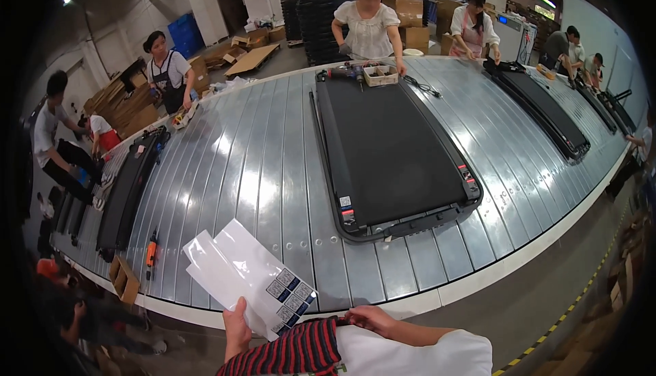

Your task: Applying product labels and QR code stickers to treadmills on an assembly line.

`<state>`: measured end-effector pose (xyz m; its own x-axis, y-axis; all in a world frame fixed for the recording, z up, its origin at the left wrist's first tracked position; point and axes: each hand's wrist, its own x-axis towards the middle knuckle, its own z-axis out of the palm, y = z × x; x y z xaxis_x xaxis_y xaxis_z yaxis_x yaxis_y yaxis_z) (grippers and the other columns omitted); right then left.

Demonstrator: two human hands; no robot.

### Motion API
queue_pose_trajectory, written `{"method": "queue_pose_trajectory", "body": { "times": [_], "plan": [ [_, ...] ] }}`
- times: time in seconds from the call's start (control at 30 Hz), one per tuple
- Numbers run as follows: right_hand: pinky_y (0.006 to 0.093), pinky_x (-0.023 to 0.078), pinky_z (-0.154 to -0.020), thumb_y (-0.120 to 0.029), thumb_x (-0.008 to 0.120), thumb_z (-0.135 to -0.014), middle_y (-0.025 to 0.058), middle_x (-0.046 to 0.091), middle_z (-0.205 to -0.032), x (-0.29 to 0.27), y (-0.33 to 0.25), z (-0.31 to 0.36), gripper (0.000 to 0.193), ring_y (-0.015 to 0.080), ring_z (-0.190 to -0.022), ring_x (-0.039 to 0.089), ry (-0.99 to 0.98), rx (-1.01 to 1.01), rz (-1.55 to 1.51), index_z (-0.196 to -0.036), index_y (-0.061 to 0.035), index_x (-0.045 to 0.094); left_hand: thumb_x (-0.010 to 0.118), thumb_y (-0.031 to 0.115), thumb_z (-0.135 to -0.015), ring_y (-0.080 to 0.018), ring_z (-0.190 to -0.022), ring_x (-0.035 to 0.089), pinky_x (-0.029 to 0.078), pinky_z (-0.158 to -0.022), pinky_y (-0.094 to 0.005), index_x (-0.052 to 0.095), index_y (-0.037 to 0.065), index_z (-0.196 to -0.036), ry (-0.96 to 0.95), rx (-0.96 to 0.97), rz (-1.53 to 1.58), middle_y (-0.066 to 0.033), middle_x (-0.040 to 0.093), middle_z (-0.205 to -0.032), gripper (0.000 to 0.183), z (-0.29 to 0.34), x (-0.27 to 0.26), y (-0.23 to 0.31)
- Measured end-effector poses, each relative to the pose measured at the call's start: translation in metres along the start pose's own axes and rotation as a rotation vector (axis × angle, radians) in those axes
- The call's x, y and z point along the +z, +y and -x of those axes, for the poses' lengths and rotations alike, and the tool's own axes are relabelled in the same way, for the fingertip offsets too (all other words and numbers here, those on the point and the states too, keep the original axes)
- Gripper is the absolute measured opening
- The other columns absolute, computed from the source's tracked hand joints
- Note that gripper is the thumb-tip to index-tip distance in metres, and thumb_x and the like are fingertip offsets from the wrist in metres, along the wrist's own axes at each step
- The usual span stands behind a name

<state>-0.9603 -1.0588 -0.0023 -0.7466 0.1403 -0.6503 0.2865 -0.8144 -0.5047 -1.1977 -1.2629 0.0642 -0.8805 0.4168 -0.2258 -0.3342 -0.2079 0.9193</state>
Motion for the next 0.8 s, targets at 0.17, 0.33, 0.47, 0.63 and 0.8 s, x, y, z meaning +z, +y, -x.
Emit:
{"method": "queue_pose_trajectory", "body": {
  "times": [0.17, 0.33, 0.47, 0.63, 0.8],
  "plan": [
    [0.0224, 0.042, -0.060, -0.024, 0.056, -0.081, 0.0023, 0.055, -0.074, 0.012, 0.003, -0.002, 0.021, 0.0103, -0.067, 0.051, -0.061, -0.107, -0.113, -0.087, -0.0043, 0.057, 0.053, 0.009, -0.082, -0.0208, -0.095, 0.051, 0.040, -0.083, -0.0315, 0.041, -0.005, -0.116, 0.076, -0.088, -0.102, -0.0114, 0.052, -0.108, 0.039, -0.003, -0.002, 0.001],
    [0.0208, 0.039, -0.054, -0.026, 0.055, -0.082, 0.0010, 0.053, -0.069, 0.029, -0.008, -0.019, 0.024, 0.0086, -0.064, 0.050, -0.108, -0.094, -0.082, -0.087, -0.0033, 0.056, 0.053, 0.013, -0.083, -0.0217, -0.094, 0.052, 0.043, -0.080, -0.0322, 0.041, -0.005, -0.116, 0.031, -0.048, -0.033, -0.0126, 0.052, -0.107, 0.039, -0.003, 0.009, 0.011],
    [0.0194, 0.037, -0.054, -0.028, 0.054, -0.082, 0.0007, 0.054, -0.074, 0.036, 0.000, -0.043, 0.025, 0.0074, -0.063, 0.049, -0.081, -0.171, 0.012, -0.092, -0.0044, 0.056, 0.053, 0.013, -0.083, -0.0218, -0.095, 0.052, 0.043, -0.081, -0.0323, 0.040, -0.005, -0.116, 0.036, -0.050, -0.053, -0.0124, 0.051, -0.108, 0.039, -0.001, 0.010, 0.018],
    [0.0243, 0.040, -0.081, -0.023, 0.053, -0.084, 0.0049, 0.056, -0.095, 0.056, 0.009, -0.075, 0.028, 0.0114, -0.091, 0.051, -0.268, -0.422, 0.371, -0.103, -0.0012, 0.054, 0.052, 0.014, -0.084, -0.0226, -0.097, 0.051, 0.042, -0.082, -0.0333, 0.039, -0.005, -0.118, 0.077, -0.023, -0.073, -0.0122, 0.050, -0.111, 0.041, -0.004, 0.002, 0.026],
    [0.0255, 0.034, -0.089, -0.033, 0.051, -0.084, 0.0050, 0.054, -0.104, 0.075, -0.002, -0.073, 0.040, 0.0122, -0.100, 0.046, -0.435, -0.218, 0.622, -0.111, -0.0027, 0.051, 0.048, 0.016, -0.087, -0.0236, -0.104, 0.048, 0.040, -0.088, -0.0355, 0.035, -0.002, -0.122, 0.061, 0.027, 0.118, -0.0117, 0.046, -0.118, 0.043, -0.008, -0.013, 0.045]
  ]
}}
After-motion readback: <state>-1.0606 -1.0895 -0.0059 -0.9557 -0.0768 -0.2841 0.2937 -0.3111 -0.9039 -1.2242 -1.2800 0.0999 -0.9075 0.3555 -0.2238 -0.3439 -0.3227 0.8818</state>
